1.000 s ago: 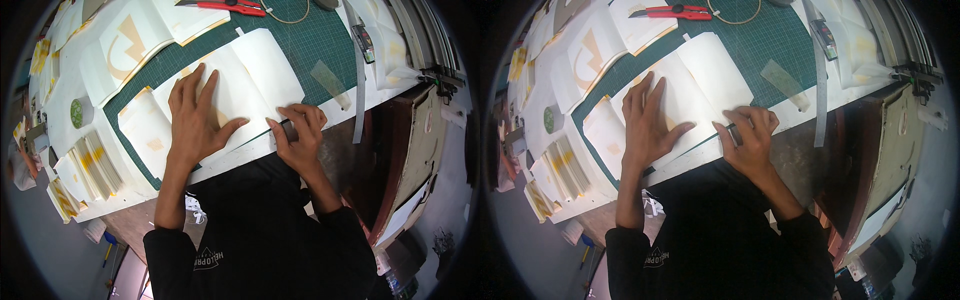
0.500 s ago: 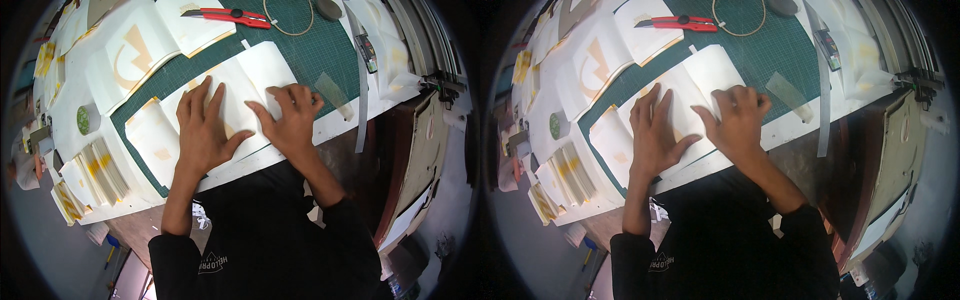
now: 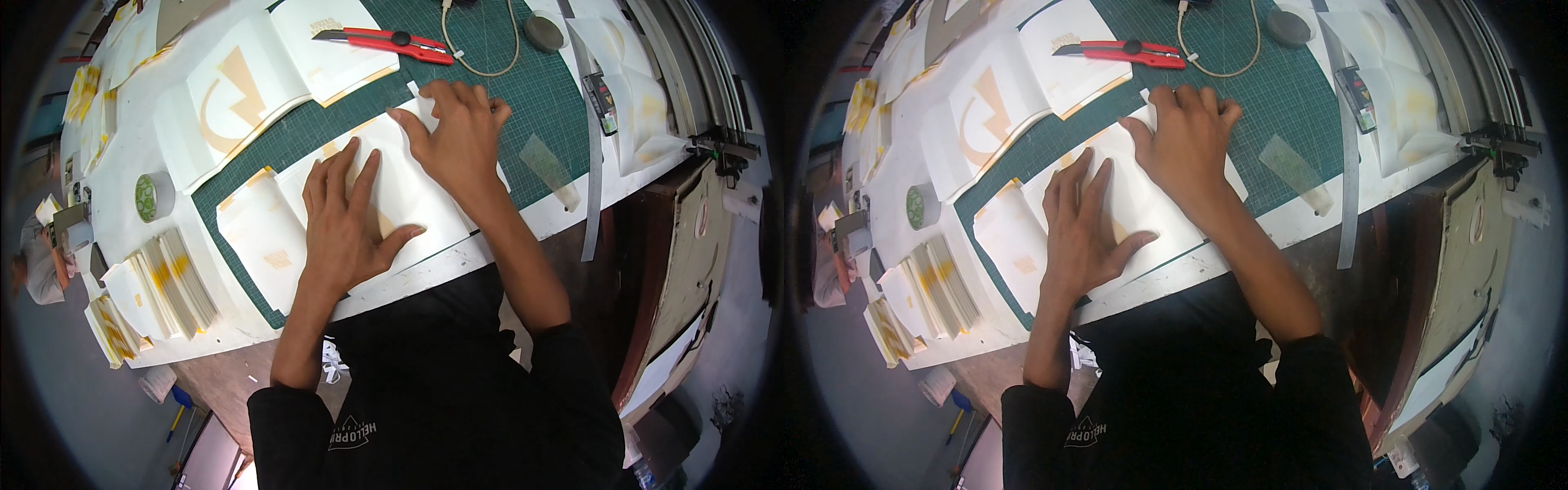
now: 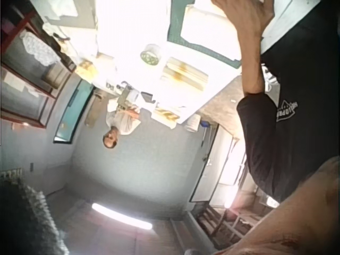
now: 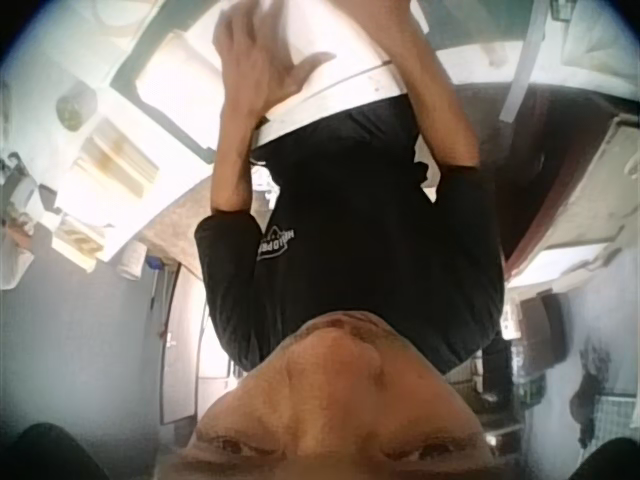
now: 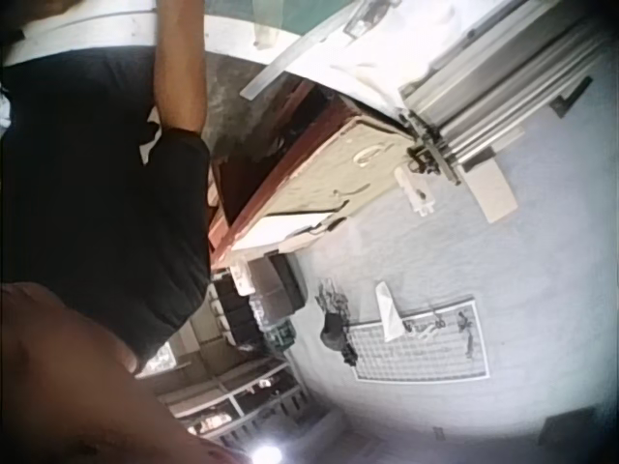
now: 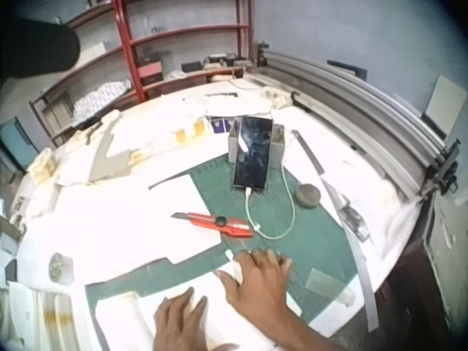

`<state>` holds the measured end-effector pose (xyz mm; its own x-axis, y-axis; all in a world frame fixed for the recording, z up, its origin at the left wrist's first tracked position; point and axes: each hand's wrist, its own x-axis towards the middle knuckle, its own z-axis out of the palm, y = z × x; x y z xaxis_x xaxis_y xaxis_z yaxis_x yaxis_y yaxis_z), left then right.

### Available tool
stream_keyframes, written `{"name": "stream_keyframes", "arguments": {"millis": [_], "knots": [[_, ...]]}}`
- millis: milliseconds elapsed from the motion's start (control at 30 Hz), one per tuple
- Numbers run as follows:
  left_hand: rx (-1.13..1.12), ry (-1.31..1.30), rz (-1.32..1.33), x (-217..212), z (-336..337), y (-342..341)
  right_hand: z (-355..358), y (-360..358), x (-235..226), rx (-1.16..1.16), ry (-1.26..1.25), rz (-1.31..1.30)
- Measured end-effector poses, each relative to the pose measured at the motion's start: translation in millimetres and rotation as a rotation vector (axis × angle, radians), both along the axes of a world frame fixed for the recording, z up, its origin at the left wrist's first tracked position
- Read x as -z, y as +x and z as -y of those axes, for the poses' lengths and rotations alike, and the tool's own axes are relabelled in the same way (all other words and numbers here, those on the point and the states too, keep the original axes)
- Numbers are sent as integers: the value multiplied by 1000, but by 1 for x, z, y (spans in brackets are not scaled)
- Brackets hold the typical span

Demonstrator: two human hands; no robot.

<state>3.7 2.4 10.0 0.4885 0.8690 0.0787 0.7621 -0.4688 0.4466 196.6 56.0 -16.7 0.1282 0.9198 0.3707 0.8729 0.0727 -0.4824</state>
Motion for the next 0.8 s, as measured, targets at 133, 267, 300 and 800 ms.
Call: {"name": "stream_keyframes", "arguments": {"millis": [133,267,300,800], "knots": [[-1,8,1,2,0,-2,-11,4,-4,-40,-41,-45],[3,9,-5,0,0,0,-10,13,-9,-76,-65,-30],[1,9,-9,-1,0,0,-11,15,-11,-108,-72,-36],[2,29,4,2,3,0,120,111,-31,-5,-230,111]]}}
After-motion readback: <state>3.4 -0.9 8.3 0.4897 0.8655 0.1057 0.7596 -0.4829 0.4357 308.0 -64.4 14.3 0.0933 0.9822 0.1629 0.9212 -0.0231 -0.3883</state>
